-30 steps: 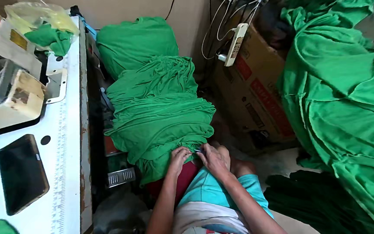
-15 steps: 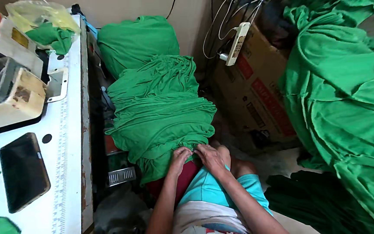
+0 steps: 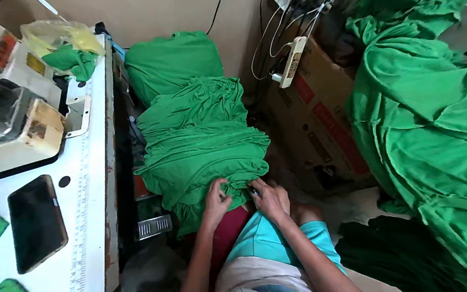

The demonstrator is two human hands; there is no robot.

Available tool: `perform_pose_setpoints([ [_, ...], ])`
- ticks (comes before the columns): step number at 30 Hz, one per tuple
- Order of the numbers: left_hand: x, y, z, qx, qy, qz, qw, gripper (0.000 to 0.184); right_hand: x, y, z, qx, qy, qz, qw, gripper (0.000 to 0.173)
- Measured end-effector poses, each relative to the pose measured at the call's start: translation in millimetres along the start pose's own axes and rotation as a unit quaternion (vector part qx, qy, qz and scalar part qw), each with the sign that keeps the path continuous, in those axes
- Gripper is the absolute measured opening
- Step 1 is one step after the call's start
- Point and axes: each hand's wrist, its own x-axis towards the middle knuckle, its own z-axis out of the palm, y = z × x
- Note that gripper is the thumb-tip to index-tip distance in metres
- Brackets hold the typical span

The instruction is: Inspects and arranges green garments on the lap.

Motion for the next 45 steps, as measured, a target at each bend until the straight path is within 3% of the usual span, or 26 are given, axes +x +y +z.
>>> perform_pose_setpoints([
  [3,15.6,0.6,20.6,0.075,-0.023,0.024,0.997,0.053,3.3,5.9,-14.6,0.089,-0.017,0.037,0.995,0.031],
  [6,28.7,-3.0,31.2,0.1,-0.043,0.022,0.994,0.03,12.4,19.9,-20.8,0.158,-0.015,0.055,0.986,0.031],
  [11,35.9,-18.5,33.0,-0.105,-0.008,-0.032,0.994,0.025,33.2,33.5,-15.2,0.205,-0.003,0.042,0.978,0.034],
  [17,48.1,-29.1,36.0,-0.12,-0.01,-0.074,0.99,0.031,47.5,33.3,-8.4,0.248,0.0,0.081,0.965,0.038],
  [22,44.9,-20.8,29.6,0.009,-0.024,-0.05,0.998,0.031,49.8,39.3,-6.5,0.265,-0.005,0.07,0.962,0.031],
  [26,33.7,-0.1,38.9,0.129,0.048,-0.057,0.989,0.028,47.5,37.8,-6.2,0.267,-0.036,0.067,0.961,0.03],
  [29,20.8,0.6,56.5,0.096,0.144,0.033,0.984,0.023,43.5,33.8,-8.1,0.281,-0.057,0.068,0.956,0.032],
  [32,12.1,1.6,68.8,0.032,0.11,0.058,0.992,0.027,40.3,33.8,-7.0,0.288,-0.056,0.061,0.954,0.033],
  [35,15.5,2.2,75.9,0.041,0.067,0.056,0.995,0.03,39.3,32.4,-8.0,0.296,-0.064,0.077,0.95,0.032],
  [41,16.6,1.2,67.1,0.071,0.061,0.071,0.993,0.02,39.5,28.4,-10.3,0.305,-0.072,0.126,0.941,0.029],
  [45,-3.2,-20.7,64.1,0.074,0.081,0.141,0.984,0.022,40.7,30.0,-10.0,0.313,-0.068,0.125,0.939,0.029],
])
